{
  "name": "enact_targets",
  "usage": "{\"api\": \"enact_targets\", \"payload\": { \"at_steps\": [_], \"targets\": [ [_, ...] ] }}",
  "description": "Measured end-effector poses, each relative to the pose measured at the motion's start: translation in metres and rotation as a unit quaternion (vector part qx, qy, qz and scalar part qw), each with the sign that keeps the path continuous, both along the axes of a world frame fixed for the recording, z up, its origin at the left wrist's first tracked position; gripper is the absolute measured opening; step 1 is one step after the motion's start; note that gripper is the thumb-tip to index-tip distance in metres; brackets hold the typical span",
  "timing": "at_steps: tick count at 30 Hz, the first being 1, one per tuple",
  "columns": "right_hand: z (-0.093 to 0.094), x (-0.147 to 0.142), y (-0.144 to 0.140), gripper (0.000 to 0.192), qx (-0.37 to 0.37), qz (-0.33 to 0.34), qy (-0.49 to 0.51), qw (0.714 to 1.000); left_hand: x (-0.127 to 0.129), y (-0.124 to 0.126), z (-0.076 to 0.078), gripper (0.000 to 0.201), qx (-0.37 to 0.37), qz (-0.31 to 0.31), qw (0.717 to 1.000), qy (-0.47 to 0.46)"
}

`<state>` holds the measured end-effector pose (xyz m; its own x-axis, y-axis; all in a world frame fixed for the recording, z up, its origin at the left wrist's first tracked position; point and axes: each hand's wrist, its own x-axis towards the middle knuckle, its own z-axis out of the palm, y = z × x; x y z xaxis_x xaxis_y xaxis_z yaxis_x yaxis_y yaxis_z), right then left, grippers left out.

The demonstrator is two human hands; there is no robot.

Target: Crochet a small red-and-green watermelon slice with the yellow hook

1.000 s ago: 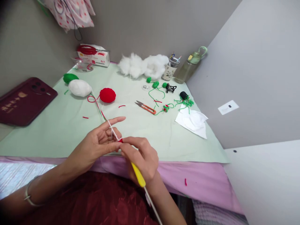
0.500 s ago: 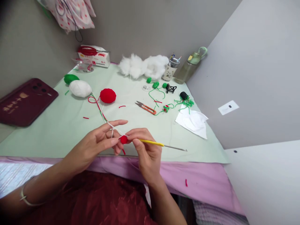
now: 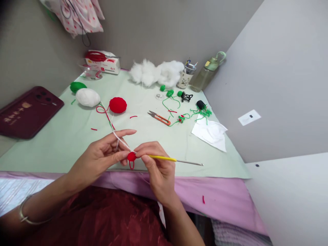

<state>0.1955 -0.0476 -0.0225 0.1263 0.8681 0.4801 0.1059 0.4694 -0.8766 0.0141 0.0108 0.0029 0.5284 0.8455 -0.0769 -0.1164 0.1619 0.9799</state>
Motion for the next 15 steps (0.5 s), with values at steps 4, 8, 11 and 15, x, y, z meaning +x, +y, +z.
{"api": "enact_targets", "payload": {
  "at_steps": [4, 8, 11, 15],
  "targets": [
    [-0.001, -0.004, 0.0, 0.017, -0.004, -0.011, 0.001, 1.0, 0.004, -0.002, 0.001, 0.058, -0.041, 0.017, 0.998, -0.037],
    [-0.005, -0.008, 0.0, 0.016, -0.021, -0.016, 0.026, 0.999, 0.008, -0.002, 0.002, 0.061, -0.068, 0.033, 0.996, -0.052],
    [-0.008, -0.011, 0.0, 0.017, -0.025, -0.045, 0.038, 0.998, 0.01, -0.001, 0.001, 0.064, -0.075, 0.039, 0.995, -0.061],
    [-0.007, -0.014, -0.001, 0.021, -0.008, -0.065, 0.03, 0.997, 0.007, -0.002, -0.003, 0.066, -0.084, 0.035, 0.993, -0.074]
  ]
}}
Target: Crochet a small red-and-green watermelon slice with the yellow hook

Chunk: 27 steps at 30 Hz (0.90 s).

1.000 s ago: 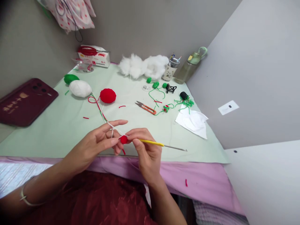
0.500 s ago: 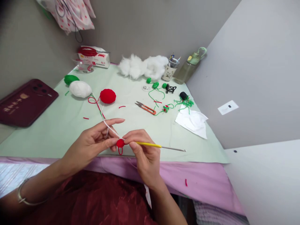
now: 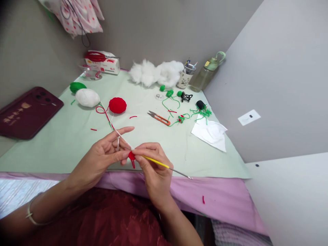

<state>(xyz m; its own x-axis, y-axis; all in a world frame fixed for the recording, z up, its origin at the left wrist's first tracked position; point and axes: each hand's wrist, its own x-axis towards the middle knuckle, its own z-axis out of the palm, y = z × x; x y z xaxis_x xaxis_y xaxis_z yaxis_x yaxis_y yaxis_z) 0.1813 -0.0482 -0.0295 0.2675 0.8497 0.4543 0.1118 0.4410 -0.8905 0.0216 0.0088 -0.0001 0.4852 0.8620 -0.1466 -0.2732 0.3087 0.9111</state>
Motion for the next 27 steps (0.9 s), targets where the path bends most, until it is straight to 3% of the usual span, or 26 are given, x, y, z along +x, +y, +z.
{"api": "enact_targets", "payload": {
  "at_steps": [7, 12, 16, 22, 27],
  "targets": [
    [0.0, -0.003, -0.004, 0.034, 0.056, -0.032, -0.103, 0.993, 0.001, -0.008, -0.006, 0.058, -0.047, 0.01, 0.998, -0.037],
    [-0.013, -0.006, -0.007, 0.041, 0.102, -0.114, -0.175, 0.973, 0.008, -0.011, -0.004, 0.061, -0.06, 0.024, 0.997, -0.047],
    [-0.021, -0.007, -0.005, 0.048, 0.147, -0.139, -0.208, 0.957, 0.012, -0.014, -0.002, 0.067, -0.078, 0.059, 0.994, -0.054],
    [-0.02, -0.005, -0.007, 0.051, 0.18, -0.177, -0.255, 0.933, 0.011, -0.015, -0.002, 0.054, -0.035, 0.032, 0.998, -0.05],
    [-0.031, 0.005, -0.015, 0.049, 0.196, -0.179, -0.298, 0.917, 0.005, -0.014, -0.002, 0.055, -0.002, 0.014, 0.999, -0.031]
  ]
}}
